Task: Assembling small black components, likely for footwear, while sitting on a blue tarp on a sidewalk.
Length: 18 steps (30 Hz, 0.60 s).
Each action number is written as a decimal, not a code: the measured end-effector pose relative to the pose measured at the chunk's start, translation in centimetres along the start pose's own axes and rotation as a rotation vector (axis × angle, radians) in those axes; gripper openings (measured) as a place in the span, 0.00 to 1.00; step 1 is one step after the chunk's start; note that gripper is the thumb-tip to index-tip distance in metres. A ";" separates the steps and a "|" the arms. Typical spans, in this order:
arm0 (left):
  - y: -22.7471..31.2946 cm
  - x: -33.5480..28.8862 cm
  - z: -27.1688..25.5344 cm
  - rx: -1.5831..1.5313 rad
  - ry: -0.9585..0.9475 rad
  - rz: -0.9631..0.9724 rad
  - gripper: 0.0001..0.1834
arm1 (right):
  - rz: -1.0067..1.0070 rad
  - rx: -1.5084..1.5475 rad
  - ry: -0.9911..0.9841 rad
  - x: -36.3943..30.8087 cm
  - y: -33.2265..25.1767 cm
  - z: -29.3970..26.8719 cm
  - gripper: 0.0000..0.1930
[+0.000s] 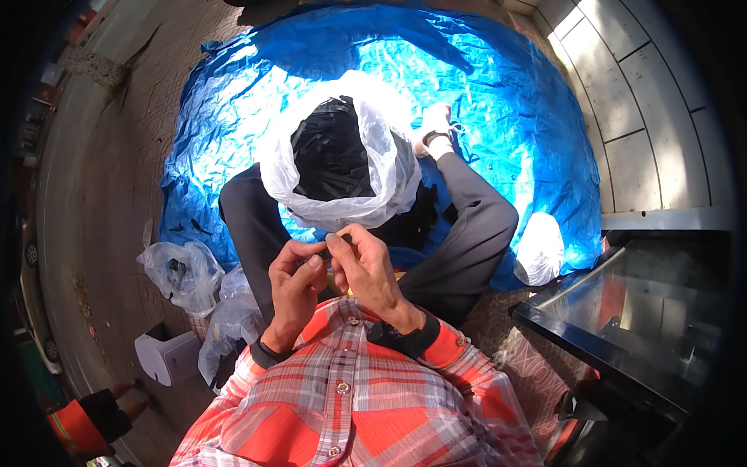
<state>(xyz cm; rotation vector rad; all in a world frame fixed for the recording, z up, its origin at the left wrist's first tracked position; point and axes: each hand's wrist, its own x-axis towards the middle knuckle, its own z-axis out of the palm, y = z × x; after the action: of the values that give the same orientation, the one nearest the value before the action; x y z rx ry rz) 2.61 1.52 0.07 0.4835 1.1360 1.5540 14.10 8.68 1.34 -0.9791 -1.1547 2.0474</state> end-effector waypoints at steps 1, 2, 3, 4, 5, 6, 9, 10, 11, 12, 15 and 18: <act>0.0 0.0 0.1 -0.024 -0.001 -0.025 0.08 | -0.026 -0.087 0.007 -0.1 -0.1 0.0 0.13; 0.0 0.0 0.2 -0.049 -0.002 -0.049 0.07 | -0.026 -0.087 0.008 -0.2 0.0 0.0 0.13; -0.1 0.1 0.3 -0.048 -0.002 -0.050 0.07 | -0.059 -0.150 0.009 -0.2 0.1 0.0 0.12; -0.3 0.2 0.5 0.015 0.013 -0.048 0.07 | -0.091 -0.213 0.009 -0.2 0.2 -0.1 0.12; -0.4 0.2 0.5 0.078 0.028 -0.046 0.06 | -0.091 -0.212 0.010 -0.3 0.2 -0.2 0.12; -0.4 0.2 0.5 0.079 0.028 -0.047 0.06 | -0.068 -0.173 -0.003 -0.4 0.2 -0.3 0.12; -0.2 0.3 0.3 -0.002 -0.013 -0.104 0.06 | -0.036 -0.120 -0.001 -0.4 -0.1 -0.4 0.13; 0.0 0.3 0.4 -0.060 -0.019 -0.118 0.05 | -0.026 -0.108 0.011 -0.5 -0.1 -0.4 0.13; 0.1 0.3 0.4 -0.118 -0.024 -0.132 0.05 | -0.026 -0.107 0.011 -0.5 -0.1 -0.3 0.13; 0.1 0.3 0.4 -0.117 -0.023 -0.133 0.05 | -0.022 -0.094 0.015 -0.5 -0.1 -0.3 0.13; 0.1 0.2 0.7 -0.126 0.015 -0.125 0.03 | -0.024 -0.090 0.020 -0.6 0.0 -0.2 0.12; 0.3 0.3 1.2 -0.062 0.103 -0.133 0.03 | -0.033 -0.096 0.021 -0.6 0.1 -0.2 0.12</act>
<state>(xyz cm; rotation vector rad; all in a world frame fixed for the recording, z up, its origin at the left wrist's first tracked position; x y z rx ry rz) 3.32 2.26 0.83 0.2835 1.1710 1.5066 14.62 8.25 1.34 -1.0182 -1.2594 1.9665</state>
